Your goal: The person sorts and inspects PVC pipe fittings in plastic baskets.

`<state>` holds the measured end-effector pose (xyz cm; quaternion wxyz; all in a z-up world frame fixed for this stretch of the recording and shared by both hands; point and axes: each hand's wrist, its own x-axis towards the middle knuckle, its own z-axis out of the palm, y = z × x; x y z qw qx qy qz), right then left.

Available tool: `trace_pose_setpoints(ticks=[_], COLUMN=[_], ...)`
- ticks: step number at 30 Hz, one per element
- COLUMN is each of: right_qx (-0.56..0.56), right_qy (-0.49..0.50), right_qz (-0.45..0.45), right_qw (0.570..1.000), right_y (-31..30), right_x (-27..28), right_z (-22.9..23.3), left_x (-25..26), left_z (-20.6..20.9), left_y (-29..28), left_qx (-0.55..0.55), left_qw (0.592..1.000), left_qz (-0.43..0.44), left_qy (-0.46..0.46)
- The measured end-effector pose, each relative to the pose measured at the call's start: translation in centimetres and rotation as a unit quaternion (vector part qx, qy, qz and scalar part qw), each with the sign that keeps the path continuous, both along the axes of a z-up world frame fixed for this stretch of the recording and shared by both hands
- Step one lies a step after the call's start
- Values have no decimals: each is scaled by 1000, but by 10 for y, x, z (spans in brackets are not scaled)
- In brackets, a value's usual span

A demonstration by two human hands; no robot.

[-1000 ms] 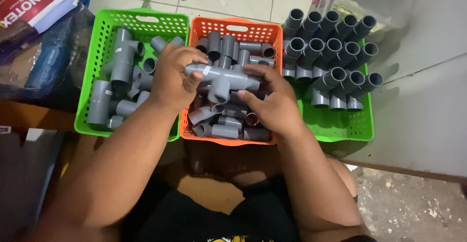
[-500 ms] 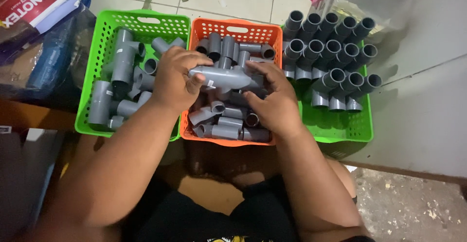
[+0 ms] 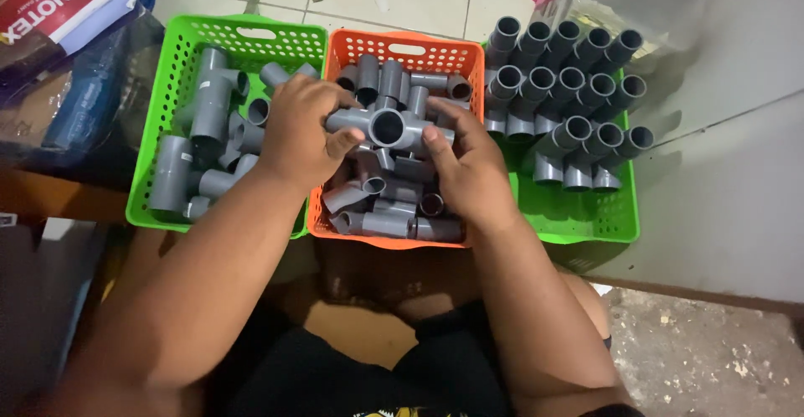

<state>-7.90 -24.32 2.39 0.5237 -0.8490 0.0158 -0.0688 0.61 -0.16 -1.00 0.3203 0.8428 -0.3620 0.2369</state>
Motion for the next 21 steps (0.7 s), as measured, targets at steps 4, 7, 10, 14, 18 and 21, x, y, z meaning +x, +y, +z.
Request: trace_pose_setpoints(ticks=[4, 7, 10, 14, 18, 21], right_qx=[8, 70, 123, 151, 175, 155], right_qy=[-20, -25, -24, -159, -144, -108], right_qz=[-13, -19, -30, -15, 37, 33], right_qw=[1000, 997, 992, 976, 973, 981], right_y=[-4, -4, -2, -3, -21, -27], right_x=[2, 4, 5, -11, -10, -19], right_z=[-6, -15, -17, -20, -14, 4], left_x=[-6, -12, -29, -67, -83, -104], left_z=[16, 25, 61, 66, 56, 41], left_y=[-5, -4, -10, -21, -24, -21], left_qx=[26, 82, 154, 164, 38, 28], left_qw=[999, 994, 980, 945, 968, 986], left_qz=[7, 64, 69, 129, 116, 102], left_qy=[-28, -26, 103, 254, 220, 129])
